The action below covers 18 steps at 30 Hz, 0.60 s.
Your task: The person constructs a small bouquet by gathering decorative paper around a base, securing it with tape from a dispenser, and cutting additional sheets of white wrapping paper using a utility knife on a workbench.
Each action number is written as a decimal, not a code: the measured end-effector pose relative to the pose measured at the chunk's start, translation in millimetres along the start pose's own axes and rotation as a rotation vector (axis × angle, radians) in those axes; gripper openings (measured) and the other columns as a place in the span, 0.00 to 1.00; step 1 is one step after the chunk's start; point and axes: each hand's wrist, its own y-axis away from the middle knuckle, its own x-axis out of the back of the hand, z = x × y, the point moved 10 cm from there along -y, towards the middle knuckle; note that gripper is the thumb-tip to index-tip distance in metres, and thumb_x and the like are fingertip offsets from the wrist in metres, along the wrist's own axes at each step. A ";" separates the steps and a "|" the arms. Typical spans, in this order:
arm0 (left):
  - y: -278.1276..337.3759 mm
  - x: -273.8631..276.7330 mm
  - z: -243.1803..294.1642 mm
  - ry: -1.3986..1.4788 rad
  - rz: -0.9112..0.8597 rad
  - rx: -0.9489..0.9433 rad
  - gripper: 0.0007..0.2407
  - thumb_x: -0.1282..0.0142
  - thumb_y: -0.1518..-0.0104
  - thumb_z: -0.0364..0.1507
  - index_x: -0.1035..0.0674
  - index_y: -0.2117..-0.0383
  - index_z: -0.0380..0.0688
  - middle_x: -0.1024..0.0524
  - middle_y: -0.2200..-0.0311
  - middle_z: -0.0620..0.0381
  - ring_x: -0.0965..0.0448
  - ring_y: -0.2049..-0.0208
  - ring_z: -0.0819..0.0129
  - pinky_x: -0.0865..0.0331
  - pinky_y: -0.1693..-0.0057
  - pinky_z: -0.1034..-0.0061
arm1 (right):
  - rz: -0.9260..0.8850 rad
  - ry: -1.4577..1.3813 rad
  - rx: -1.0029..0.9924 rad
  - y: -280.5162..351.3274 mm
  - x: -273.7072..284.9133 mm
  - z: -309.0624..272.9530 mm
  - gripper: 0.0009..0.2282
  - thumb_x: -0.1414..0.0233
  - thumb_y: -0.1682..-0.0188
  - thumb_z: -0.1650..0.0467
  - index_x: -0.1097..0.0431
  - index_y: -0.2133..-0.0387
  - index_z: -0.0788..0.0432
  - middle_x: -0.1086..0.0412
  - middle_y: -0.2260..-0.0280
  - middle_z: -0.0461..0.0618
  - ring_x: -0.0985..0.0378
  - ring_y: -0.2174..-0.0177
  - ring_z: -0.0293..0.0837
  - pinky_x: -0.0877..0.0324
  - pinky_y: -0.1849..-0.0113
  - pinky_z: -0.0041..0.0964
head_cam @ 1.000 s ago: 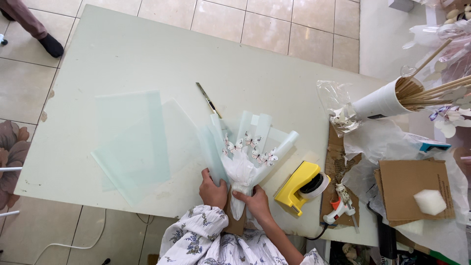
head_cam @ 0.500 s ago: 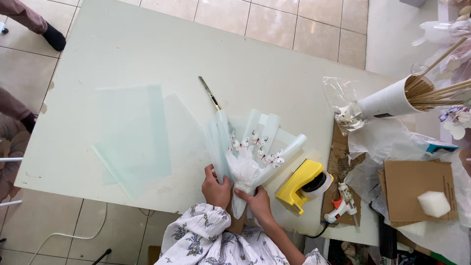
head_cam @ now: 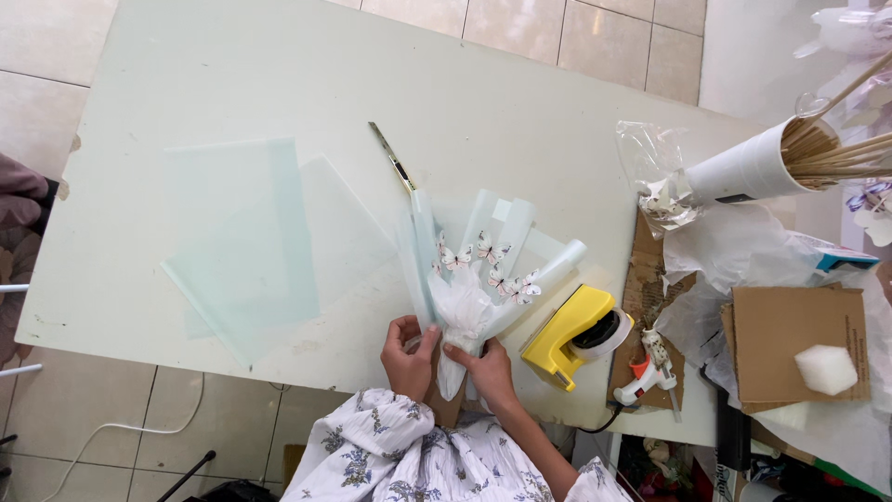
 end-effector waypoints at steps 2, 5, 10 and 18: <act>-11.0 2.1 -34.7 0.096 -0.064 -0.055 0.09 0.36 0.48 0.29 0.20 0.64 0.42 0.19 0.68 0.56 0.21 0.65 0.70 0.26 0.57 0.77 | 0.006 0.014 0.004 -5.1 -0.1 6.1 0.31 0.31 0.70 0.60 0.27 0.51 0.56 0.21 0.52 0.48 0.21 0.54 0.42 0.30 0.56 0.36; -19.0 3.0 -63.4 0.321 -0.164 -0.010 0.04 0.40 0.44 0.24 0.19 0.65 0.37 0.21 0.69 0.56 0.23 0.66 0.69 0.29 0.58 0.78 | 0.004 0.003 0.004 -6.7 -0.4 7.3 0.30 0.31 0.70 0.60 0.26 0.52 0.57 0.21 0.53 0.48 0.21 0.54 0.41 0.30 0.55 0.35; -25.7 -0.9 -93.7 0.537 -0.227 0.126 0.06 0.39 0.44 0.21 0.17 0.63 0.31 0.18 0.65 0.51 0.20 0.63 0.66 0.25 0.54 0.78 | -0.014 -0.047 0.033 -11.3 -2.6 11.2 0.30 0.30 0.70 0.62 0.27 0.51 0.57 0.21 0.52 0.47 0.22 0.53 0.40 0.30 0.54 0.34; -22.5 -5.9 -87.6 0.407 -0.231 -0.001 0.09 0.36 0.47 0.24 0.16 0.61 0.34 0.19 0.49 0.41 0.18 0.49 0.62 0.24 0.43 0.72 | -0.006 -0.006 -0.017 -4.1 0.1 3.3 0.31 0.31 0.72 0.59 0.26 0.52 0.57 0.21 0.53 0.47 0.21 0.54 0.40 0.29 0.55 0.35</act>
